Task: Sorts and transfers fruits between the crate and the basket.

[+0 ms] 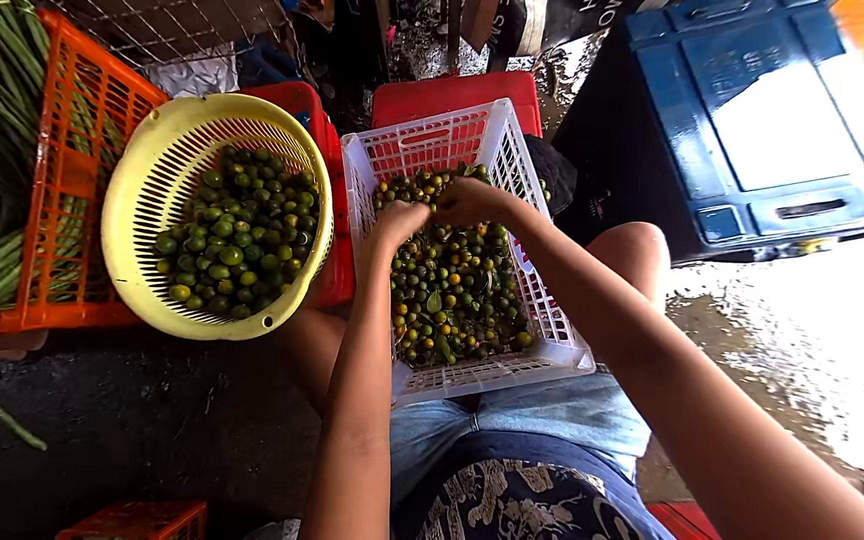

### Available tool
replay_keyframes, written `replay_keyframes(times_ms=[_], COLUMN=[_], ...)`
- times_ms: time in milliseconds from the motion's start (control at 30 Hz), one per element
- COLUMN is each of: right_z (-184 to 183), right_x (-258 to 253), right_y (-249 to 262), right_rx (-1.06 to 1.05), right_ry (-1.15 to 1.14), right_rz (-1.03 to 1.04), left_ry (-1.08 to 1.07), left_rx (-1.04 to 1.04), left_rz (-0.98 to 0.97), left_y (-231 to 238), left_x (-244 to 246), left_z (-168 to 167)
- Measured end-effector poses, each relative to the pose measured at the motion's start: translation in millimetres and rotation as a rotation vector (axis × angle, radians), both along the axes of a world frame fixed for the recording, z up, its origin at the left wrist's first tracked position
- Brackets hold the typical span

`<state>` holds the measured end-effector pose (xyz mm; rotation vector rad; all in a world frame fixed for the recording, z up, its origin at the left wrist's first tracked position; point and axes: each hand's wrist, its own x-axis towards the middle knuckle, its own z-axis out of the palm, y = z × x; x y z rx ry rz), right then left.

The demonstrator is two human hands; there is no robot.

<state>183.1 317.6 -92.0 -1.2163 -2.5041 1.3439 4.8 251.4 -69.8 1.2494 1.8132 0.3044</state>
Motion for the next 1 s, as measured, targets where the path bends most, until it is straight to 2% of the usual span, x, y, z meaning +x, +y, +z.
replay_keyframes(times_ms=[100, 167, 267, 367, 433, 500, 600, 667, 767, 867, 933, 1000], right_z=[-18, -7, -1, -4, 1, 5, 14, 15, 8, 6, 28, 42], right_x=[-10, -18, -26, -15, -6, -1, -9, -14, -2, 13, 18, 22], right_y=[-17, -31, -38, -23, -17, -23, -47, -50, -30, -7, -9, -9], right_rx=[0.099, 0.087, 0.094, 0.139, 0.189, 0.155, 0.051, 0.067, 0.079, -0.047, -0.347, -0.663], right_ry=[-0.418, -0.607, -0.670, -0.472, -0.378, -0.410, -0.669, -0.725, -0.526, -0.137, 0.168, 0.457], right_rz=[0.271, 0.354, 0.367, 0.120, -0.014, 0.012, 0.157, 0.181, 0.024, -0.204, -0.380, -0.467], left_ry=[0.512, 0.668, 0.678, 0.655, 0.603, 0.596, 0.617, 0.662, 0.688, 0.672, 0.626, 0.602], left_rx=[-0.298, -0.384, -0.335, -0.307, -0.227, -0.170, -0.205, -0.263, -0.269, -0.277, -0.294, -0.325], left_rz=[-0.491, -0.640, -0.659, -0.641, -0.527, -0.444, -0.504, -0.539, -0.505, -0.479, -0.472, -0.470], left_y=[-12, -20, -21, -17, -16, -14, -14, -20, -26, -29, -38, -47], left_x=[19, 33, 35, 30, 23, 20, 22, 30, 38, 41, 46, 50], left_z=[-7, -9, -15, -14, -8, -4, -9, -11, -11, -17, -18, -23])
